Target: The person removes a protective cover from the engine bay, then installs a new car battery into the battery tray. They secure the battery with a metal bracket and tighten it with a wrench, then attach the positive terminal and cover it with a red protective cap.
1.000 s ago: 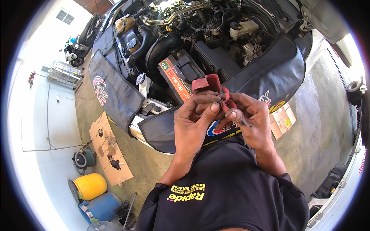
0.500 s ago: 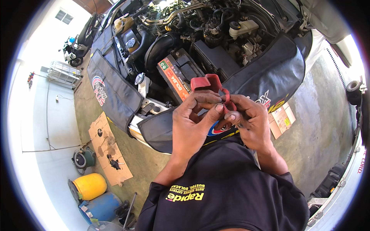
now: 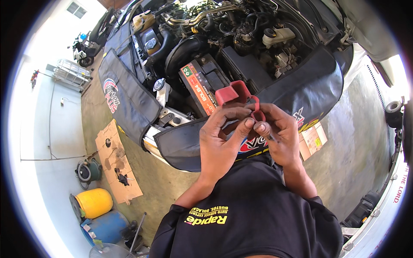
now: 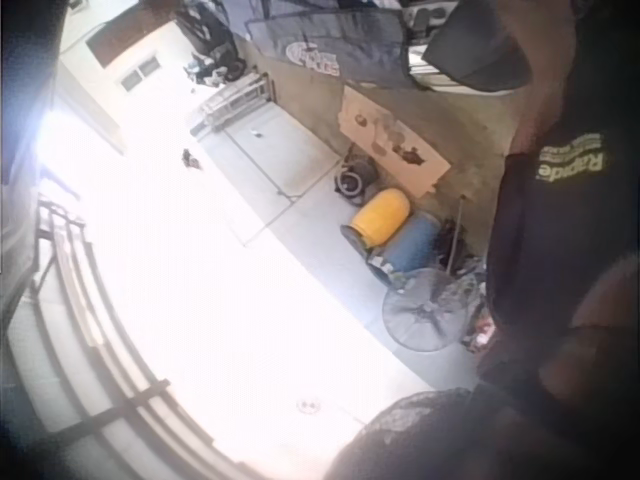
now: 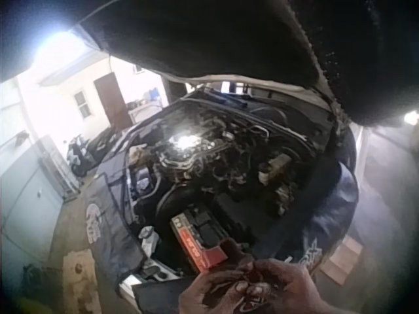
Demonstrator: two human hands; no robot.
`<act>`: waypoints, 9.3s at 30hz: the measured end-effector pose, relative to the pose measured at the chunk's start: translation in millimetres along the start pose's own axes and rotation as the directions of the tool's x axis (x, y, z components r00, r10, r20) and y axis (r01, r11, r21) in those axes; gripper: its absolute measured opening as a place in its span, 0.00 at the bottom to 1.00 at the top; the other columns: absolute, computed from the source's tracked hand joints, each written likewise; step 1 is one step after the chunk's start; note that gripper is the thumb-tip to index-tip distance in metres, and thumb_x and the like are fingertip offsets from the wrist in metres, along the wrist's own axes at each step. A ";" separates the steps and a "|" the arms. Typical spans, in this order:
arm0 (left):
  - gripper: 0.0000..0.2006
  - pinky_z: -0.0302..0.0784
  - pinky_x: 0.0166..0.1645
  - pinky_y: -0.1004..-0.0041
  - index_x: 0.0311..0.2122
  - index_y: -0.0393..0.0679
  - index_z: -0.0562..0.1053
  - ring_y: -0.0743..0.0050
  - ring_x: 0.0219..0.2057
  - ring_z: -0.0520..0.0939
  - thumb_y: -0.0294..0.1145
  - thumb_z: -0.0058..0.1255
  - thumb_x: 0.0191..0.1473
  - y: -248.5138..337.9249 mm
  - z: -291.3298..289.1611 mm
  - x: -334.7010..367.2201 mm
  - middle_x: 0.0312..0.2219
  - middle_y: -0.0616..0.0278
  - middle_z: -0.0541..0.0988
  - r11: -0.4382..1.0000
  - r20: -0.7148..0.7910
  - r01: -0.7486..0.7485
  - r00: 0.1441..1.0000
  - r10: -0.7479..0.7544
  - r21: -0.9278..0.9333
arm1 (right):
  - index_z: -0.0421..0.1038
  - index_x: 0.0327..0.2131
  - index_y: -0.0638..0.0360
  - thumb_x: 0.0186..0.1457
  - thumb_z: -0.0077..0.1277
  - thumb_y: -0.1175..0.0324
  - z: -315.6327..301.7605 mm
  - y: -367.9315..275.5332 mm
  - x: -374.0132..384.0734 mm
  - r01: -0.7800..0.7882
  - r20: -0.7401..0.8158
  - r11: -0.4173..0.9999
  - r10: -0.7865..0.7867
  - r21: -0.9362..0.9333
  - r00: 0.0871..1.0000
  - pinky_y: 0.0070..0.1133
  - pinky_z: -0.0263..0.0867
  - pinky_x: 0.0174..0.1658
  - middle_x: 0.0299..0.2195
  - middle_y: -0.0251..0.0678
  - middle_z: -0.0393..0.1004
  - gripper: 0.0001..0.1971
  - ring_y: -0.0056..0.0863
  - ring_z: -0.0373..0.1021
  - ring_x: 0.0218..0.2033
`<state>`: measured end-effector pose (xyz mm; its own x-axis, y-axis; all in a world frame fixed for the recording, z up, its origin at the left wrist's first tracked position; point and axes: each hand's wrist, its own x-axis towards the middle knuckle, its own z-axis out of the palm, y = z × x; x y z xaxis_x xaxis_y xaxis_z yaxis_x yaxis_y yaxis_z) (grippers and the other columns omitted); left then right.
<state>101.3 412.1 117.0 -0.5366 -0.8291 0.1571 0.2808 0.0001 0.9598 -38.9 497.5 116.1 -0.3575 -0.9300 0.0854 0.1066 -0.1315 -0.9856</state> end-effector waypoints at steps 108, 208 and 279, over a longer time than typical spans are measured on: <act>0.17 0.76 0.57 0.58 0.50 0.31 0.75 0.39 0.51 0.81 0.24 0.53 0.54 -188.9 -158.3 357.4 0.45 0.39 0.81 0.356 0.635 -0.556 0.756 -0.160 0.751 | 0.75 0.48 0.67 0.57 0.51 0.82 -49.8 188.1 360.8 0.043 -0.017 0.918 -0.054 -0.395 0.998 0.31 0.72 0.42 0.36 0.46 0.80 0.14 0.38 0.79 0.40; 0.30 0.77 0.33 0.59 0.61 0.28 0.59 0.60 0.33 0.80 0.22 0.41 0.50 -327.5 -54.4 306.8 0.38 0.46 0.75 0.902 -0.470 0.430 0.804 -0.364 0.036 | 0.78 0.40 0.65 0.49 0.49 0.77 -64.6 257.0 423.8 0.196 0.165 0.630 -0.107 -0.751 0.980 0.41 0.71 0.47 0.37 0.59 0.80 0.14 0.57 0.78 0.45; 0.24 0.72 0.59 0.56 0.55 0.33 0.72 0.38 0.50 0.81 0.25 0.49 0.51 -340.9 -35.6 323.2 0.46 0.36 0.81 0.941 -0.692 0.131 0.710 0.131 0.312 | 0.79 0.43 0.64 0.47 0.61 0.70 -66.5 230.5 427.2 0.398 0.459 0.621 -0.069 -0.675 0.886 0.34 0.71 0.50 0.39 0.50 0.82 0.18 0.44 0.79 0.44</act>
<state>-139.5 124.3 -167.7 0.2068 -0.9754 0.0759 -0.0543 0.0660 0.9963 -228.8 92.8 -84.4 0.1024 -0.9723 0.2103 -0.7029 -0.2204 -0.6763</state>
